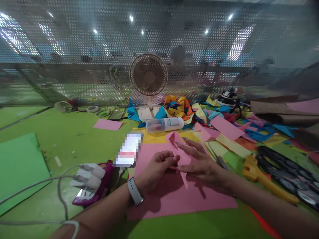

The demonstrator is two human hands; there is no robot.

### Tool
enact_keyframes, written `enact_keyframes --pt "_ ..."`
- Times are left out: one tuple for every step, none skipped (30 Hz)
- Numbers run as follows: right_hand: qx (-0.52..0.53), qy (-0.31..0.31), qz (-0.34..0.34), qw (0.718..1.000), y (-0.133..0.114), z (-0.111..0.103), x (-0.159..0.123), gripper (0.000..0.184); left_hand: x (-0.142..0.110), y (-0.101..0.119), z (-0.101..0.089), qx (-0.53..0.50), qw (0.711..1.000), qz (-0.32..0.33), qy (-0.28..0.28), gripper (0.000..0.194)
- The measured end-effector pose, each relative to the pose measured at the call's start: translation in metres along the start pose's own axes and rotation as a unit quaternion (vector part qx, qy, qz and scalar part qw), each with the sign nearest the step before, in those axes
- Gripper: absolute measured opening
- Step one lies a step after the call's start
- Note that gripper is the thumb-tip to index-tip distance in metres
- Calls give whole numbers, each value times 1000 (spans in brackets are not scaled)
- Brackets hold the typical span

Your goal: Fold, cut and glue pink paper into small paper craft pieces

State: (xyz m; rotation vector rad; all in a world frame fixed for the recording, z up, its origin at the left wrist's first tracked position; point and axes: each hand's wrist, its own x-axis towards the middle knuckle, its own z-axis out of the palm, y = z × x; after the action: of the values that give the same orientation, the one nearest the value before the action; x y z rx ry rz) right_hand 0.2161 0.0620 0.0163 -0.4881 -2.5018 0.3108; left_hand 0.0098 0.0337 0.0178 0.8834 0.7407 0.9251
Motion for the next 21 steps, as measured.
enact_keyframes --pt "16 3 16 1000 1 1 0 30 0 0 0 0 1000 0 5 27" --pt "33 6 35 999 2 3 -1 28 1 0 0 2 1000 0 12 28" --pt "52 6 55 997 2 4 -1 27 1 0 1 3 1000 1 19 28" --pt "73 3 75 995 3 5 -1 25 1 0 1 3 1000 2 24 28" --pt "94 -1 94 991 3 6 -1 23 1 -1 1 3 1000 2 26 28" --pt "115 -4 112 987 2 7 -1 20 1 -2 1 3 1000 2 26 28" --pt "135 -5 131 982 1 7 0 18 1 -3 2 3 1000 3 26 28" --pt "152 -3 150 977 0 8 1 17 1 -4 2 3 1000 6 25 28" --pt "165 1 169 972 -2 9 2 17 1 -5 2 6 1000 10 25 28" --pt "172 10 186 967 -4 10 3 18 1 -6 3 8 1000 15 24 28" --pt "173 20 201 964 -7 11 4 20 1 -7 3 8 1000 17 22 27" --pt "169 29 214 962 -9 11 5 22 0 -7 3 6 1000 19 19 27" --pt "161 38 224 960 -12 12 6 24 0 -8 4 3 1000 20 16 26" --pt "150 44 233 960 -14 12 7 26 -1 -9 4 -2 1000 20 14 25" --pt "139 47 239 960 -16 12 7 27 -1 -10 4 -8 1000 20 14 23" --pt "128 47 244 960 -17 12 8 28 -1 -11 5 -13 1000 21 15 22" --pt "119 45 249 960 -18 12 8 28 -2 -12 5 -19 1000 20 15 21" --pt "110 43 252 961 -18 12 8 29 -2 -13 5 -26 999 16 13 20" --pt "102 42 253 961 -18 11 8 29 -2 -13 5 -35 999 12 10 18" --pt "96 41 252 962 -17 11 8 29 -3 -13 5 -43 999 9 6 17" --pt "89 40 249 963 -16 11 8 28 -3 -13 5 -51 999 8 0 14"
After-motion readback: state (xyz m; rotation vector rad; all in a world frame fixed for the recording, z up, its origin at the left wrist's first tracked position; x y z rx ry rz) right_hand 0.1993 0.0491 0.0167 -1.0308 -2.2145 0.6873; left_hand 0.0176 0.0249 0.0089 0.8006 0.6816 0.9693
